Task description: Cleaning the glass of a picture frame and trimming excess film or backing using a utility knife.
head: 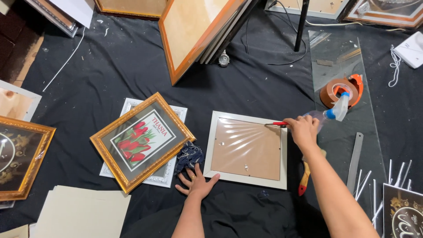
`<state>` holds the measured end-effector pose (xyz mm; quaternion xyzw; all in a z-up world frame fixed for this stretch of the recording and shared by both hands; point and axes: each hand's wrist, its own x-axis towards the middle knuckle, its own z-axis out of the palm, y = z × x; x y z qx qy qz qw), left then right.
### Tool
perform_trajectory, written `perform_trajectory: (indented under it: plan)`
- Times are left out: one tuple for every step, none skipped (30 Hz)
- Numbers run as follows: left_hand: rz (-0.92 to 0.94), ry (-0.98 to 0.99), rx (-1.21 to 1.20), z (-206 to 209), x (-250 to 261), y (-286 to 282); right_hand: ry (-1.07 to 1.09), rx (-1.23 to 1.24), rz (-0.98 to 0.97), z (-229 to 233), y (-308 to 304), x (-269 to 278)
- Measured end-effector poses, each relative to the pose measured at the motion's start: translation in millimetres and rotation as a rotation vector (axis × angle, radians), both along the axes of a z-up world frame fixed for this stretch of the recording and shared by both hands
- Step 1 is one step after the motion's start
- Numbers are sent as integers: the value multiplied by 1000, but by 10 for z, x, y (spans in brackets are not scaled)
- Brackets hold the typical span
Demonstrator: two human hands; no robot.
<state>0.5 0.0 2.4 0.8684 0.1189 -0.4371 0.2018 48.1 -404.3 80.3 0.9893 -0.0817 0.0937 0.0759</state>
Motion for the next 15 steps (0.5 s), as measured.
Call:
perform_trajectory:
  plan:
    - [-2,-1,0,8,-2,-2,-1,0,-2,-25,23,12]
    - [1,-1,-5,15,-2,-1,1,13,-16,-51,50,33]
    - [4,-1,-10,22,0,2,3,25,-29,-77,80,54]
    - [3,-1,-9,6,0,4,3,26,-29,-74,64,50]
    - [-1,0,-8,-10,1,6,5,21,-29,-72,49,48]
    - [-6,2,-6,-27,-4,4,8,16,-30,-68,30,38]
    - [-6,3,-6,-25,-6,9,9,16,-30,-30,8,20]
    - [-5,3,-6,-22,-3,7,40,-7,-52,14,-21,7]
    - [-3,4,-7,-20,-1,6,70,-30,-74,59,-49,-6]
    - [-3,5,-7,-25,0,6,71,-31,-74,60,-78,-13]
    - [-5,5,-3,-30,-1,5,74,-45,-74,60,-108,-21]
    - [-9,5,2,-36,3,1,76,-59,-74,61,-142,-29]
    - [-10,5,1,-48,4,1,76,-60,-75,69,-118,-17]
    - [-9,0,5,-58,0,1,83,-47,-79,77,-95,-14]
    - [-8,-4,8,-68,-4,0,90,-34,-84,85,-73,-11]
